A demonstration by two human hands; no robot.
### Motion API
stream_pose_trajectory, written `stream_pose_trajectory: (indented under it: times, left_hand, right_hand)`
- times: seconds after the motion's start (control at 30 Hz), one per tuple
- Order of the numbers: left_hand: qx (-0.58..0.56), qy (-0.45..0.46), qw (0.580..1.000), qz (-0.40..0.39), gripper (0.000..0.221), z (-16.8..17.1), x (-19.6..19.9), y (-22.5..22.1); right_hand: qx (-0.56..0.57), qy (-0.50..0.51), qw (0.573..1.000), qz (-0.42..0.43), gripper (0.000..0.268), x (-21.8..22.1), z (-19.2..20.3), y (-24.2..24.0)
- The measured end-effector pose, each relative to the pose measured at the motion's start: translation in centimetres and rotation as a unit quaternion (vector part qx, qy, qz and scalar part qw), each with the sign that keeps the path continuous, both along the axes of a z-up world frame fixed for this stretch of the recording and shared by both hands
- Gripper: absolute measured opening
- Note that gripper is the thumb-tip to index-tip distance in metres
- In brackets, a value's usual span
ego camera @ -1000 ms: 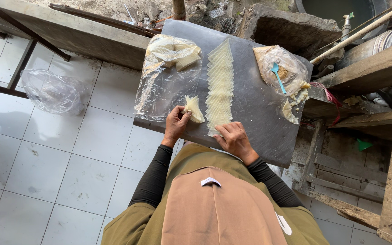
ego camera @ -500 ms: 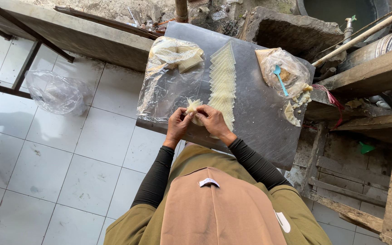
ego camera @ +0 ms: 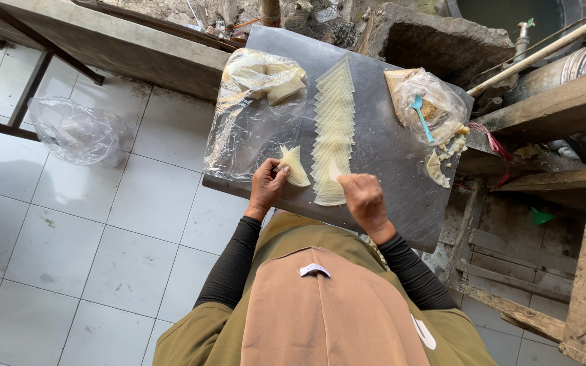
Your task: The person peels thin triangular wrappers from a stack and places them into a new neat stack in the center of the workspace by hand.
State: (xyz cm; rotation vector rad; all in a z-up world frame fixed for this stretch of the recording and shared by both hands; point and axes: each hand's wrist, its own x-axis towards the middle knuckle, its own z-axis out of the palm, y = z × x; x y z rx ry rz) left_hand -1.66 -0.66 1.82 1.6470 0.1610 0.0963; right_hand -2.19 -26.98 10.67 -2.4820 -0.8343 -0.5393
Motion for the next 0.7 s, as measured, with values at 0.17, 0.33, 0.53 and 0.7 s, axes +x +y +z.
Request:
stream_pose_trajectory:
  times: [0.17, 0.33, 0.53, 0.7]
  left_hand:
    - [0.025, -0.009, 1.0, 0.001, 0.016, 0.1, 0.1, 0.0]
    - [0.028, -0.005, 1.0, 0.001, 0.016, 0.1, 0.1, -0.1]
    - [0.04, -0.019, 0.999, 0.004, 0.017, 0.1, 0.0, -0.1]
    - [0.024, -0.008, 1.0, 0.001, 0.016, 0.0, 0.0, -0.1]
  right_hand:
    - [-0.066, -0.013, 0.997, 0.031, 0.023, -2.2, -1.4, -0.2]
    - [-0.068, -0.003, 0.997, 0.039, 0.022, -2.7, -1.9, -0.6]
    - [-0.072, 0.012, 0.996, 0.058, 0.02, -3.0, -1.9, -0.2]
    - [-0.081, 0.014, 0.994, 0.065, 0.019, -3.1, -1.8, 0.0]
